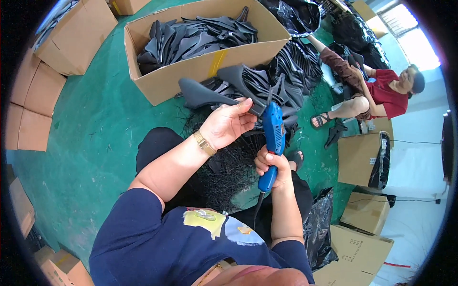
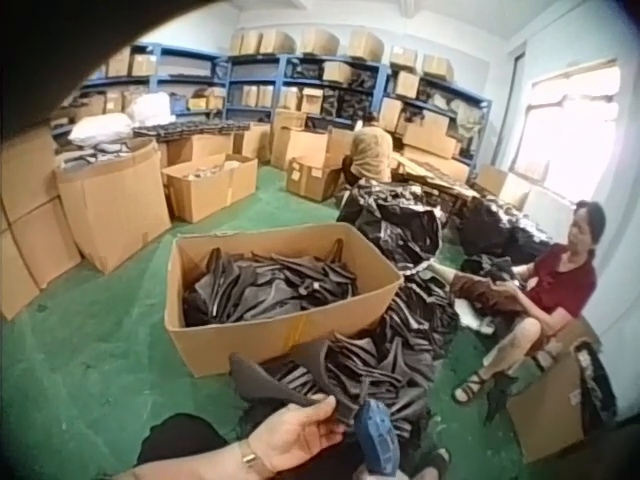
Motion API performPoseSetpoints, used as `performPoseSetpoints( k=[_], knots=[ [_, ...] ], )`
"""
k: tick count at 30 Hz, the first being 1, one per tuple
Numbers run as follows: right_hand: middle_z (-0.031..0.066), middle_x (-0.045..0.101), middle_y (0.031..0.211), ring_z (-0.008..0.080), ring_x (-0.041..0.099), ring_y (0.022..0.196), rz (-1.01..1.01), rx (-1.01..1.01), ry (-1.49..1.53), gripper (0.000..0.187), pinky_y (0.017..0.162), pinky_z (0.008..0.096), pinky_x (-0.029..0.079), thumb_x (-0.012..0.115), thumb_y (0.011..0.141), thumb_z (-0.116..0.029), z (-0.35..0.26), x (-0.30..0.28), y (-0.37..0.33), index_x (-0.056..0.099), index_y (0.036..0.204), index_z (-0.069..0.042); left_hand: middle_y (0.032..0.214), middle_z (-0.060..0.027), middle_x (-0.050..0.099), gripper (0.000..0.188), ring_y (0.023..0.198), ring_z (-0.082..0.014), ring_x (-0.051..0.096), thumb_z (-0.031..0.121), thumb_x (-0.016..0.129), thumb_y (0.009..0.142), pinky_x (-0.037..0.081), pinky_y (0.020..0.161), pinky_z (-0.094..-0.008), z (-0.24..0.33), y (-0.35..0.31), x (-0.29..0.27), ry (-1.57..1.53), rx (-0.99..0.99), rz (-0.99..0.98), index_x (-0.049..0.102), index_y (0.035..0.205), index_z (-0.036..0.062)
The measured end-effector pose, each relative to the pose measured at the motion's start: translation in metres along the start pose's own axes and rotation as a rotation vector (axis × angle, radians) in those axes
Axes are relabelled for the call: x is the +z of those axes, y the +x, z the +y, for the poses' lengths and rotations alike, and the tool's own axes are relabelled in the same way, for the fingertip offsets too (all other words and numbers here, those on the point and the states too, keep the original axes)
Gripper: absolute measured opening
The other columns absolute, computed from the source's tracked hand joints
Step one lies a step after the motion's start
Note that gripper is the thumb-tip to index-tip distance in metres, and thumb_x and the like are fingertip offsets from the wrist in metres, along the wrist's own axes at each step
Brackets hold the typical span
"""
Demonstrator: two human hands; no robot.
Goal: Applying glue to the edges of black shoe components using a hot glue gun.
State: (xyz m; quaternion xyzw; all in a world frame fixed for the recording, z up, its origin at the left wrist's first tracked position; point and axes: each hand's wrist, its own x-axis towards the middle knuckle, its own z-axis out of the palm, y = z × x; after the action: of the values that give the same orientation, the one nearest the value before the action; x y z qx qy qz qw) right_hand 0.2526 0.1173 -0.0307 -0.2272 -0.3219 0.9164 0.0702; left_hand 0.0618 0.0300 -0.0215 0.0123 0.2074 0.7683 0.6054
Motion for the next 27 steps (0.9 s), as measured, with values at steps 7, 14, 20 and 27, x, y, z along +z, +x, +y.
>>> performPoseSetpoints(
  k=[7, 14, 20, 27],
  knots=[
    [-0.0021, 0.036, 0.059, 0.0097, 0.040, 0.051, 0.029, -0.054, -0.152, 0.030, 0.046, 0.0251, 0.037, 0.070, 0.069, -0.024, -0.009, 0.001, -0.010, 0.044, 0.070, -0.009, 0.093, -0.0015, 0.064, 0.028, 0.082, -0.0116, 0.063, 0.019, 0.055, 0.092, 0.052, 0.070, -0.0243, 0.021, 0.002, 0.000, 0.381, 0.238, -0.108, 0.053, 0.117, 0.0079],
    [0.0047, 0.048, 0.061, 0.0139, 0.049, 0.052, 0.022, 0.012, -0.182, 0.029, 0.048, 0.0276, 0.045, 0.071, 0.069, -0.019, 0.001, 0.000, -0.018, 0.053, 0.082, -0.001, 0.092, 0.0022, 0.062, 0.046, 0.083, -0.0076, 0.060, 0.013, 0.056, 0.091, 0.050, 0.075, -0.0265, 0.033, 0.009, 0.002, 0.379, 0.289, -0.167, 0.041, 0.133, 0.0082],
    [0.0044, 0.049, 0.059, 0.0136, 0.049, 0.051, -0.018, 0.079, -0.182, 0.028, 0.048, 0.0274, 0.045, 0.071, 0.068, -0.019, -0.002, 0.000, -0.018, 0.052, 0.078, -0.001, 0.093, 0.0004, 0.062, 0.051, 0.082, -0.0097, 0.061, 0.012, 0.057, 0.090, 0.049, 0.071, -0.0240, 0.038, 0.009, 0.008, 0.373, 0.234, -0.237, 0.037, 0.136, 0.0060],
    [0.0043, 0.049, 0.061, 0.0137, 0.048, 0.051, -0.044, 0.125, -0.118, 0.028, 0.048, 0.0279, 0.044, 0.072, 0.068, -0.017, -0.002, 0.001, -0.018, 0.053, 0.080, 0.000, 0.094, 0.0015, 0.057, 0.056, 0.083, -0.0079, 0.058, 0.011, 0.058, 0.089, 0.049, 0.072, -0.0262, 0.043, 0.007, 0.006, 0.468, 0.149, -0.345, 0.033, 0.139, 0.0069]
  ],
)
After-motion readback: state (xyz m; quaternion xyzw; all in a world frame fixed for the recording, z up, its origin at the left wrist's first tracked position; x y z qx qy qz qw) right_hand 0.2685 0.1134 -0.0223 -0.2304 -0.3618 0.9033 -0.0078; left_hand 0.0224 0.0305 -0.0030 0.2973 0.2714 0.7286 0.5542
